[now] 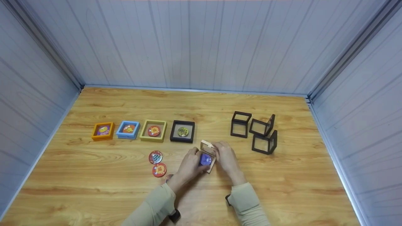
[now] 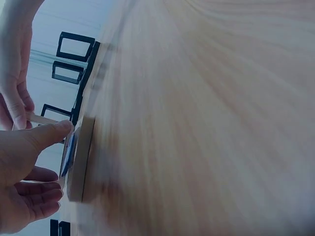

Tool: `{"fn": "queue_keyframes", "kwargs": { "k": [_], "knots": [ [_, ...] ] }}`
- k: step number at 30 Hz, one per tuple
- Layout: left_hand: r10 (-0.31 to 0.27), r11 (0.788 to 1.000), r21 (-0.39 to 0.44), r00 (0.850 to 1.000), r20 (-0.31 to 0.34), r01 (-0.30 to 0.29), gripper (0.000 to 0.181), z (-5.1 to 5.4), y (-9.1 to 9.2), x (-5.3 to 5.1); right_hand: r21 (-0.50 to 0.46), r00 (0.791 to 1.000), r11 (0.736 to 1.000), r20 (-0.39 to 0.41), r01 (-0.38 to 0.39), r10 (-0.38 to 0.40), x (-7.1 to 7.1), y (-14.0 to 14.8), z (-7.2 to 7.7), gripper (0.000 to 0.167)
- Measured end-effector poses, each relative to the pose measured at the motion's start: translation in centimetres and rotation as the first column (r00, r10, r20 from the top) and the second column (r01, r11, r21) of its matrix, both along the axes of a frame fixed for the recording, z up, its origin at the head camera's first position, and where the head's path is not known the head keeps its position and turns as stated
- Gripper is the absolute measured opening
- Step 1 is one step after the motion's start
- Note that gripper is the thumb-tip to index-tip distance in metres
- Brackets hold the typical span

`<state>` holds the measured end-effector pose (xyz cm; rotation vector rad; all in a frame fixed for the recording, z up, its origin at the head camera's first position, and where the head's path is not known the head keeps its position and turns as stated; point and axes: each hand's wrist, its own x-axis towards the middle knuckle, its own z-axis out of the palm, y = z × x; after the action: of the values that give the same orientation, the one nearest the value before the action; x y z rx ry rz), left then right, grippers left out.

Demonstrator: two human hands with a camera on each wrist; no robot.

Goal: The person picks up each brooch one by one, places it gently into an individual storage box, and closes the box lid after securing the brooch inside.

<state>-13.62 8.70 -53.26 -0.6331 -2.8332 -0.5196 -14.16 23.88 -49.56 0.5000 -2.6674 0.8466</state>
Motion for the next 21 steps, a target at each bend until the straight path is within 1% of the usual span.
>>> {"fn": "queue_keyframes", "kwargs": {
  "k": [3,6,10,12,15,17,21],
  "knots": [
    [0.005,1.0,0.015,1.0,-0.011,-0.004,0.059,0.2,-0.6,0.1,0.003,1.0,1.0,0.003,-0.002,0.002,0.0,0.0,0.1,0.02],
    [0.004,1.0,0.02,1.0,-0.012,-0.004,0.058,0.4,-1.2,0.3,0.005,1.0,1.0,-0.011,-0.009,0.009,0.1,0.0,0.1,0.02],
    [-0.004,1.0,0.029,1.0,0.005,0.003,0.058,0.4,-1.8,0.6,0.007,0.999,1.0,-0.033,-0.024,0.024,0.2,0.0,0.1,0.021],
    [-0.001,0.999,0.032,1.0,0.024,0.001,0.057,0.4,-2.1,0.7,0.006,0.999,1.0,-0.034,-0.031,0.031,0.2,0.0,0.1,0.022],
    [0.014,1.0,0.026,0.999,0.052,-0.015,0.052,0.3,-2.3,0.8,0.003,0.999,0.999,-0.013,-0.034,0.034,0.4,-0.1,0.1,0.023],
    [0.026,0.999,0.032,0.998,0.064,-0.028,0.045,0.1,-2.3,0.8,0.005,0.999,0.999,0.011,-0.034,0.034,0.5,-0.2,0.2,0.023],
    [0.05,0.998,0.042,0.997,0.061,-0.053,0.034,-0.3,-2.4,0.7,0.019,0.998,0.999,0.054,-0.033,0.032,0.9,-0.4,0.4,0.022]
  ]
}}
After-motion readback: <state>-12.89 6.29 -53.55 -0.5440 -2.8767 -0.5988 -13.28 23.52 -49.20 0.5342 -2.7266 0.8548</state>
